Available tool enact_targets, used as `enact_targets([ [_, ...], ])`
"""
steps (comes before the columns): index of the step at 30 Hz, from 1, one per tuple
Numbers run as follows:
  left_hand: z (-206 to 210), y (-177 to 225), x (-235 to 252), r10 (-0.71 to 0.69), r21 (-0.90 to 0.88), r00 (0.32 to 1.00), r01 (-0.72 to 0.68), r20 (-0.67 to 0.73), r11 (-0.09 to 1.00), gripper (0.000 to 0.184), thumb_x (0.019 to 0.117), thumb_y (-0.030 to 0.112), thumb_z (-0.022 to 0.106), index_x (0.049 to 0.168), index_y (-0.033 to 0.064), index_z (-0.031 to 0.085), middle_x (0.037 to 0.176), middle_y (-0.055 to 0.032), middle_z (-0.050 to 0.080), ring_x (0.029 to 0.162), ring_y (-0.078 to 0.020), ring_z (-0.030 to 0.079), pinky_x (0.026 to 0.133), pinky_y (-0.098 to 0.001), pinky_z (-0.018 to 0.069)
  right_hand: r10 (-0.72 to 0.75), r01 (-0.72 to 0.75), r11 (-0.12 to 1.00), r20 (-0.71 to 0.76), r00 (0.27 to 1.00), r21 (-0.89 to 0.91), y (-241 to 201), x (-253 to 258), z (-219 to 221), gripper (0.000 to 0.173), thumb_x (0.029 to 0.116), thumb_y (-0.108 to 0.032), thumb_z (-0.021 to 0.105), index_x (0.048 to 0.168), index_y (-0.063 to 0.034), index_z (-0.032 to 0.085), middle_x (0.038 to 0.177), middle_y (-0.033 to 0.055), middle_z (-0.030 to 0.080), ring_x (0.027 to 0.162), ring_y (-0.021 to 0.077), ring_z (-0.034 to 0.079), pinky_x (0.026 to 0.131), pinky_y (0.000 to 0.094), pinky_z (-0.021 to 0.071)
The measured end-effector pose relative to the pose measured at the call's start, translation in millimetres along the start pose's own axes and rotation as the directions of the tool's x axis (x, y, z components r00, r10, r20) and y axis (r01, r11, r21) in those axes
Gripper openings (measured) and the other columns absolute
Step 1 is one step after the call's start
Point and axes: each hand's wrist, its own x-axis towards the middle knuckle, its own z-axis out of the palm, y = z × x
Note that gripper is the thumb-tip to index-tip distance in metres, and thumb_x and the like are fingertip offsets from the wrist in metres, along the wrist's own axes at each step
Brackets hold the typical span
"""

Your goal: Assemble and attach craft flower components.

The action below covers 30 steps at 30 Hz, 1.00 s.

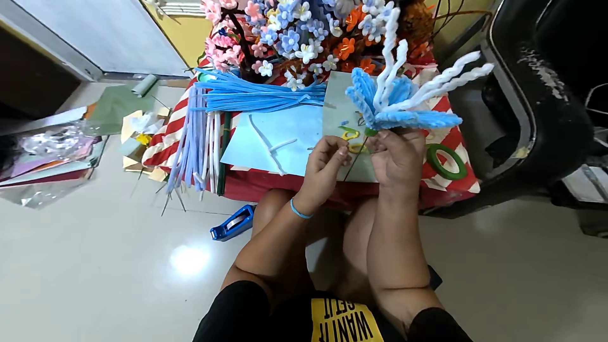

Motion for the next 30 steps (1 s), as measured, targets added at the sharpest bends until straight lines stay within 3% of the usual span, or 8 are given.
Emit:
enact_targets([
  [6,-13,18,3,0.174,0.059,0.984,-0.171,-0.04,0.983,0.013,0.106,0.011,0.051,0.116,0.0132,0.06,0.103,0.0045,0.064,0.092,-0.0055,0.064,0.086,-0.0266,0.0564,-0.026,0.038,0.979,0.062,0.998,-0.202,10,-6,9,0.03,0.0872,0.005,0.066,0.105,-0.0173,0.076,0.1,-0.0089,0.075,0.086,0.0004,0.069,0.077,0.0221,0.0604],
  [11,-10,18,1,0.158,-0.002,0.986,-0.158,-0.051,0.987,0.017,0.1053,0.008,0.051,0.119,0.0154,0.057,0.102,0.0051,0.063,0.093,-0.0068,0.066,0.088,-0.0311,0.0582,-0.057,0.084,0.957,0.103,0.993,-0.279,14,-8,15,0.027,0.0887,0.005,0.066,0.107,-0.0131,0.074,0.102,-0.0079,0.074,0.092,0.0007,0.069,0.082,0.0224,0.0596],
  [14,-6,19,0,0.15,0.005,0.987,-0.149,-0.05,0.989,0.019,0.1055,0.005,0.048,0.122,0.0145,0.05,0.103,0.004,0.061,0.09,-0.0069,0.067,0.086,-0.0314,0.0607,-0.073,0.102,0.943,0.101,0.992,-0.317,17,-9,19,0.024,0.0881,0.005,0.066,0.105,-0.0112,0.073,0.099,-0.0081,0.074,0.088,-0.0003,0.069,0.078,0.021,0.0598],
  [18,-4,16,-3,0.176,0.131,0.984,-0.173,-0.014,0.976,0.049,0.1036,0.005,0.051,0.147,0.0084,0.028,0.11,-0.0008,0.057,0.082,-0.0071,0.066,0.076,-0.0278,0.061,-0.06,0.076,0.942,0.057,0.997,-0.326,18,-11,23,0.02,0.0889,0.003,0.066,0.101,-0.0114,0.074,0.094,-0.0084,0.074,0.083,-0.0006,0.069,0.075,0.0211,0.06],
  [21,-2,8,-2,0.291,0.185,0.955,-0.278,-0.05,0.943,0.036,0.1049,0.007,0.05,0.137,0.0114,0.036,0.102,0.0013,0.059,0.075,-0.0054,0.065,0.069,-0.0244,0.0598,-0.057,0.073,0.936,0.054,0.997,-0.345,16,-11,23,0.017,0.0898,0.002,0.066,0.099,-0.0115,0.073,0.094,-0.0088,0.073,0.084,-0.0013,0.069,0.075,0.0195,0.0591],
  [24,-3,3,-1,0.349,0.161,0.93,-0.329,-0.118,0.931,0.012,0.1091,0.016,0.046,0.121,0.0196,0.049,0.1,0.0067,0.061,0.086,-0.0044,0.065,0.081,-0.0275,0.059,-0.073,0.088,0.941,0.058,0.996,-0.326,16,-11,23,0.019,0.0901,0.002,0.066,0.101,-0.011,0.074,0.097,-0.0079,0.074,0.087,-0.0001,0.069,0.078,0.0209,0.0598],
  [27,-8,3,1,0.4,0.212,0.903,-0.364,-0.159,0.907,0.018,0.1109,0.021,0.04,0.105,0.02,0.057,0.094,0.0095,0.06,0.089,-0.0017,0.061,0.085,-0.0251,0.0548,-0.091,0.107,0.945,0.068,0.994,-0.31,16,-10,22,0.02,0.0899,0.003,0.067,0.103,-0.0108,0.075,0.099,-0.0074,0.075,0.09,0.0006,0.07,0.08,0.0218,0.0598],
  [30,-11,6,0,0.445,0.306,0.887,-0.394,-0.121,0.867,0.029,0.1123,0.029,0.036,0.095,0.018,0.056,0.084,0.0095,0.056,0.08,0.0014,0.057,0.076,-0.0194,0.0511,-0.091,0.108,0.947,0.069,0.993,-0.303,15,-10,22,0.022,0.0897,0.004,0.066,0.104,-0.0109,0.074,0.1,-0.0077,0.074,0.092,0.0007,0.07,0.081,0.0217,0.0596],
])
